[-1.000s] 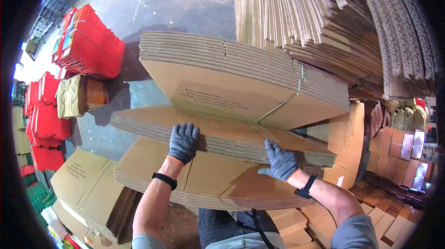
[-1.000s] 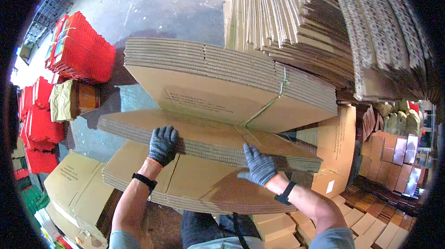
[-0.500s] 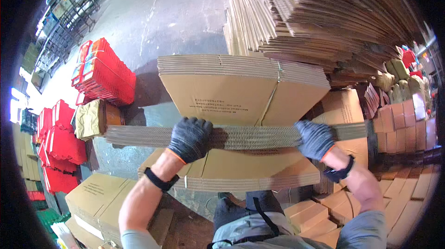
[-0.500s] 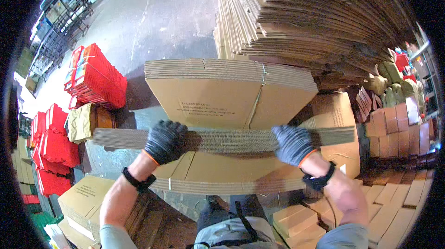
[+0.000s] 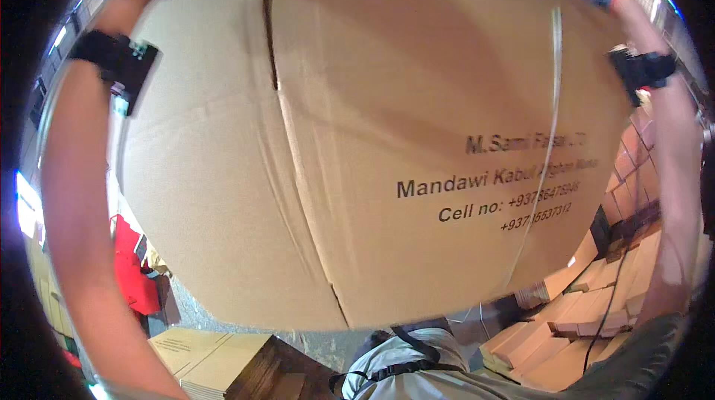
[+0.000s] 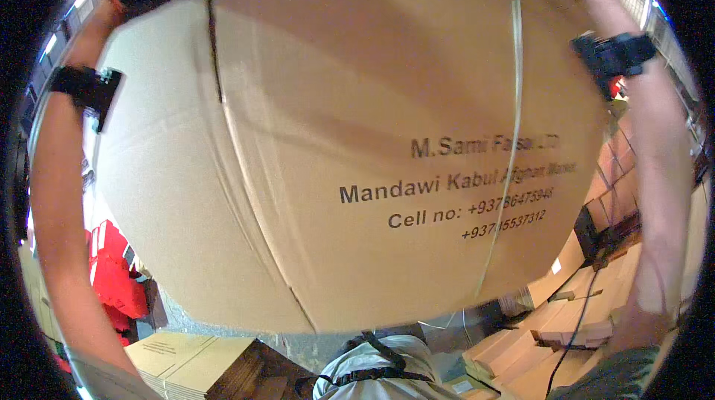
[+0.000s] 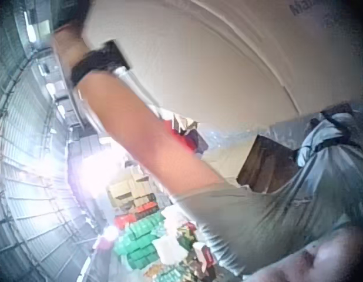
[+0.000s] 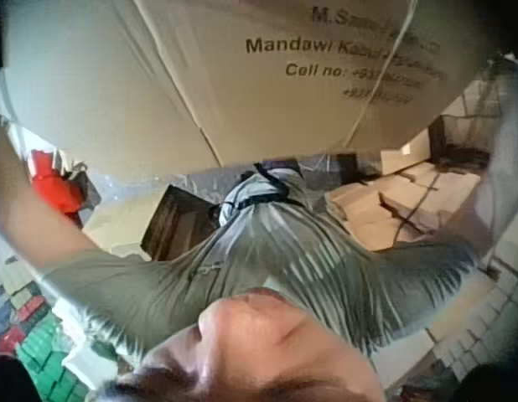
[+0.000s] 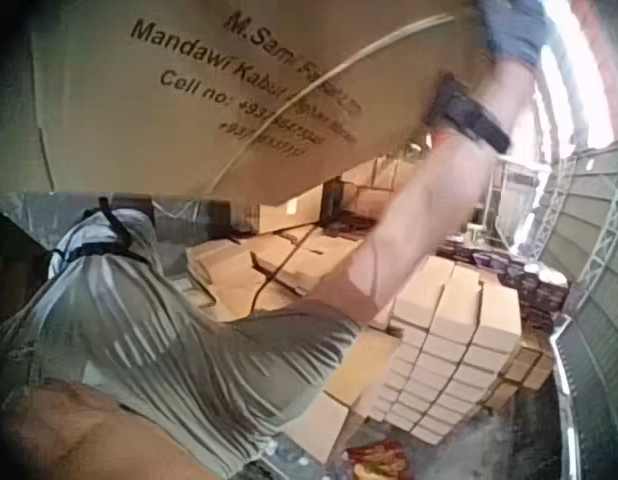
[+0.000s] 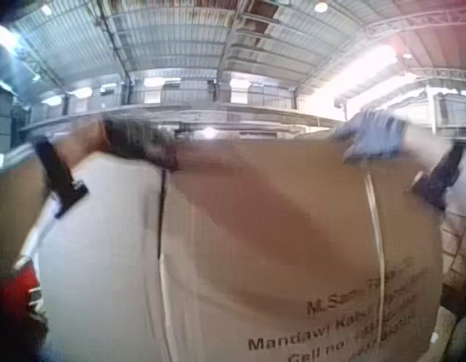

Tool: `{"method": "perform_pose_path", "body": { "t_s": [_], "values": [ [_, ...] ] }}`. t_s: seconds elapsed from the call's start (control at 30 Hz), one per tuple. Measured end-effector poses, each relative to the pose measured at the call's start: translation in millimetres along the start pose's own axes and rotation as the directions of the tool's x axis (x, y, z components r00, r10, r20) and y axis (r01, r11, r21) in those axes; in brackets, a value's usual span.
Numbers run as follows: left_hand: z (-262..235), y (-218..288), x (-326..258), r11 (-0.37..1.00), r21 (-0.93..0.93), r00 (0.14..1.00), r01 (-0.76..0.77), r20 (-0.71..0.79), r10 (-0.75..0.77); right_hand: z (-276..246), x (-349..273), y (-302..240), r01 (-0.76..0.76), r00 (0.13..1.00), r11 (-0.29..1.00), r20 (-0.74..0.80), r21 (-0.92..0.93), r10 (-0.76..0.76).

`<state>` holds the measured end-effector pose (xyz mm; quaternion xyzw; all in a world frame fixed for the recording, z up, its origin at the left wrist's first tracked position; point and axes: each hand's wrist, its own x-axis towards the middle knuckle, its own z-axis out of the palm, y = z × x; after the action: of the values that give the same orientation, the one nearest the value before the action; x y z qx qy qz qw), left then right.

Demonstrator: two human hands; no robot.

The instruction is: Affixing labels and shipping documents to stacks of flattened cardboard boxes in a warehouse environment.

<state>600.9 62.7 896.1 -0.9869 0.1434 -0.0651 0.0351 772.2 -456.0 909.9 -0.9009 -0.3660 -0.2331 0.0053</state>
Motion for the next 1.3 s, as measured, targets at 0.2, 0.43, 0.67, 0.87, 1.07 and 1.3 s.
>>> {"method": "perform_pose_path", "body": {
  "t_s": [0.2,0.43,0.67,0.87,1.07,1.3],
  "values": [
    [258.5,99.7,-66.4,0.874,0.234,0.885,0.425,0.092,-0.456,242.5,-82.3,48.4,0.138,0.989,0.989,0.062,-0.054,-0.134],
    [583.0,356.5,-259.0,0.888,-0.183,0.839,0.421,0.45,-0.305,489.9,-426.7,66.2,-0.252,0.917,0.961,0.344,0.113,0.2],
    [674.3,481.3,-381.8,0.975,0.038,0.841,0.218,0.499,-0.207,534.5,-634.6,51.5,-0.84,0.472,0.542,0.45,-0.032,0.758],
    [661.8,485.3,-324.2,0.835,-0.266,0.797,0.482,0.529,-0.291,517.8,-604.0,9.9,-0.854,0.422,0.52,0.552,-0.025,0.719],
    [651.0,505.7,-296.7,0.79,-0.269,0.744,0.552,0.587,-0.32,532.2,-547.4,-52.6,-0.701,0.584,0.709,0.634,0.078,0.507],
    [643.4,528.5,-306.3,0.567,-0.264,0.556,0.78,0.709,-0.434,563.3,-427.9,-151.1,-0.326,0.835,0.832,0.549,0.449,0.031]
  ]
}}
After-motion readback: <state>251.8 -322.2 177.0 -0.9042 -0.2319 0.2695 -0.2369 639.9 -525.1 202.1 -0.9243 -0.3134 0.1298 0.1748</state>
